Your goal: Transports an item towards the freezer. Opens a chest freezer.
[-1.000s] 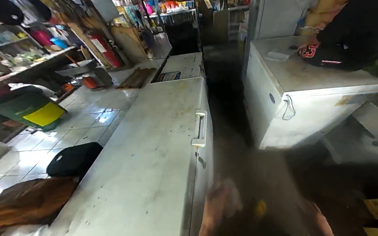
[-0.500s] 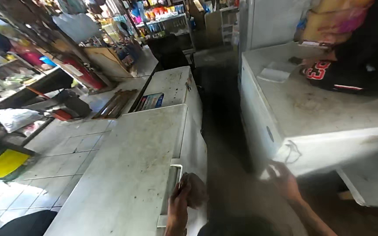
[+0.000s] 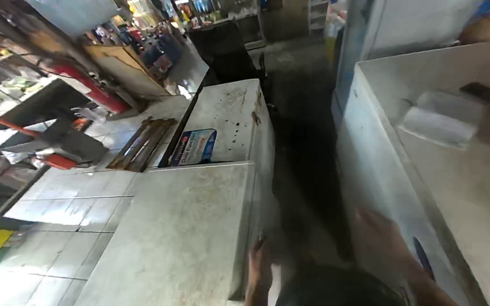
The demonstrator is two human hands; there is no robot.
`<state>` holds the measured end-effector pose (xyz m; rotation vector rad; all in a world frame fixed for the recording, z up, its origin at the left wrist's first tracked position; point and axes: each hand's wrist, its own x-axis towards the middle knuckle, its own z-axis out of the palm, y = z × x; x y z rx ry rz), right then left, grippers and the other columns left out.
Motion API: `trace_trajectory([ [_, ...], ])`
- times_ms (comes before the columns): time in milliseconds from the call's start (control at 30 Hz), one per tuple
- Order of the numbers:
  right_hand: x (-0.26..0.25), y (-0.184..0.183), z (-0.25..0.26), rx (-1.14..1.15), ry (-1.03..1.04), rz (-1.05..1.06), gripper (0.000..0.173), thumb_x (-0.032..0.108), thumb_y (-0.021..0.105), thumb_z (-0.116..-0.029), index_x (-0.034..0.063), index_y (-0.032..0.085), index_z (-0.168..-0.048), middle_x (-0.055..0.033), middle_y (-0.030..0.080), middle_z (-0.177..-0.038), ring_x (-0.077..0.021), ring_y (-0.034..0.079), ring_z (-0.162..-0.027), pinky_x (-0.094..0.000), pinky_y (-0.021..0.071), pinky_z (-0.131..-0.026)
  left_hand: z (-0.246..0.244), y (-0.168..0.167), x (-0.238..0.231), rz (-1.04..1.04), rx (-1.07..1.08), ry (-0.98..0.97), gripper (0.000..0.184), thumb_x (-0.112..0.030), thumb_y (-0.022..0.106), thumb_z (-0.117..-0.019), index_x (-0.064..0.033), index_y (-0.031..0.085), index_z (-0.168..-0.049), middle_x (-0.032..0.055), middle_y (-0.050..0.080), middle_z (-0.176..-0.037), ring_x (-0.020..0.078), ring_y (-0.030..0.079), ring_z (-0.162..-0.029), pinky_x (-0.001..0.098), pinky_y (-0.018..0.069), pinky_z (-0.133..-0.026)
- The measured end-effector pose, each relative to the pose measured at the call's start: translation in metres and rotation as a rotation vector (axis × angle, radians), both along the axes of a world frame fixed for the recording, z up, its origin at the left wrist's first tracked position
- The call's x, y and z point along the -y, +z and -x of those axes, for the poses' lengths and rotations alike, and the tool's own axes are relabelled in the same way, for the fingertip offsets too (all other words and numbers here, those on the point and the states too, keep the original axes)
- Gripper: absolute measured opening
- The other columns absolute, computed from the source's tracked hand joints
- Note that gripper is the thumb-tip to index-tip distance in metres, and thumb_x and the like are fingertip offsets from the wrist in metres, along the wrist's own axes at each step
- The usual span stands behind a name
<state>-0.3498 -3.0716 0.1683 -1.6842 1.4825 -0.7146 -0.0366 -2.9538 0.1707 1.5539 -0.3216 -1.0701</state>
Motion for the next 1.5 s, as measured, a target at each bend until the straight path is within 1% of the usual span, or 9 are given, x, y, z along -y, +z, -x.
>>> trace_trajectory([
  [67, 0.049, 0.009, -0.015, 0.034, -0.037, -0.009, 0.037, 0.030, 0.054, -0.1076, 0.0034, 0.067, -0.130, -0.0127, 0.074, -0.114, -0.0211, 0.073, -0.101, -0.0422, 0.0601, -0.093, -0.011, 0.008, 0.061, 0.027, -0.007, -0.042, 0.032, -0.016, 0.064, -0.1011, 0.0005, 0.063, -0.129, 0.0133, 0.073, -0.107, 0.0186, 0.071, -0.088, 0.0372, 0.0609, -0.075],
  [267, 0.187, 0.016, -0.057, 0.038, -0.030, -0.080, 0.036, 0.028, 0.051, -0.1086, 0.0030, 0.067, -0.128, -0.0114, 0.074, -0.104, -0.0196, 0.071, -0.091, -0.0420, 0.0590, -0.085, -0.050, 0.039, 0.214, 0.115, 0.034, -0.112, 0.036, -0.017, 0.060, -0.1034, -0.0013, 0.060, -0.136, 0.0144, 0.072, -0.115, 0.0221, 0.072, -0.099, 0.0420, 0.0618, -0.085],
  [400, 0.304, 0.000, -0.092, 0.013, 0.124, -0.177, 0.042, 0.035, 0.048, -0.1094, 0.0045, 0.064, -0.133, -0.0145, 0.072, -0.116, -0.0249, 0.072, -0.102, -0.0479, 0.0584, -0.094, -0.083, 0.041, 0.287, 0.143, 0.014, 0.012, 0.033, -0.014, 0.060, -0.1024, -0.0006, 0.059, -0.133, 0.0156, 0.072, -0.107, 0.0225, 0.072, -0.087, 0.0398, 0.0620, -0.071],
  [633, 0.533, -0.028, -0.201, -0.046, 0.400, -0.247, 0.040, 0.037, 0.052, -0.1076, 0.0054, 0.063, -0.129, -0.0145, 0.072, -0.112, -0.0245, 0.073, -0.098, -0.0456, 0.0603, -0.090, -0.127, 0.019, 0.369, 0.002, 0.114, 0.318, 0.037, -0.016, 0.061, -0.1025, -0.0024, 0.059, -0.137, 0.0154, 0.072, -0.115, 0.0231, 0.072, -0.097, 0.0427, 0.0618, -0.081],
  [833, 0.676, -0.064, -0.350, -0.073, 0.598, -0.286, 0.039, 0.034, 0.049, -0.1092, 0.0053, 0.063, -0.131, -0.0196, 0.070, -0.118, -0.0336, 0.071, -0.104, -0.0554, 0.0572, -0.094, -0.133, 0.047, 0.418, -0.117, 0.221, 0.614, 0.035, -0.012, 0.056, -0.1033, -0.0016, 0.055, -0.137, 0.0093, 0.070, -0.114, 0.0136, 0.070, -0.096, 0.0347, 0.0604, -0.082],
  [967, 0.730, -0.102, -0.441, -0.194, 0.661, -0.213, 0.037, 0.027, 0.045, -0.1089, 0.0072, 0.063, -0.135, -0.0190, 0.067, -0.129, -0.0359, 0.065, -0.121, -0.0589, 0.0515, -0.103, -0.141, 0.052, 0.445, -0.160, 0.239, 0.731, 0.038, -0.011, 0.056, -0.1021, -0.0009, 0.054, -0.138, 0.0091, 0.069, -0.116, 0.0133, 0.069, -0.098, 0.0351, 0.0605, -0.083],
  [1133, 0.753, -0.145, -0.509, -0.377, 0.784, -0.140, 0.043, 0.023, 0.050, -0.1065, 0.0107, 0.054, -0.147, -0.0208, 0.058, -0.143, -0.0414, 0.063, -0.121, -0.0622, 0.0519, -0.100, -0.166, 0.022, 0.471, -0.085, 0.147, 0.801, 0.033, -0.008, 0.052, -0.1033, -0.0013, 0.054, -0.136, 0.0060, 0.071, -0.111, 0.0109, 0.070, -0.095, 0.0338, 0.0613, -0.084],
  [1400, 0.786, -0.153, -0.539, -0.596, 1.034, -0.171, 0.054, 0.016, 0.062, -0.0997, 0.0028, 0.045, -0.149, -0.0266, 0.064, -0.130, -0.0463, 0.064, -0.117, -0.0673, 0.0513, -0.096, -0.187, -0.004, 0.530, -0.155, 0.004, 0.874, 0.039, -0.007, 0.056, -0.1014, -0.0018, 0.056, -0.140, 0.0121, 0.071, -0.116, 0.0164, 0.070, -0.095, 0.0351, 0.0607, -0.080],
  [1500, 0.794, -0.150, -0.540, -0.611, 1.032, -0.213, 0.042, 0.019, 0.060, -0.1010, 0.0023, 0.055, -0.139, -0.0249, 0.067, -0.124, -0.0441, 0.066, -0.115, -0.0648, 0.0523, -0.096, -0.190, -0.007, 0.556, -0.173, 0.009, 0.876, 0.038, -0.006, 0.057, -0.1011, -0.0012, 0.056, -0.139, 0.0113, 0.070, -0.119, 0.0153, 0.070, -0.098, 0.0333, 0.0600, -0.083],
])
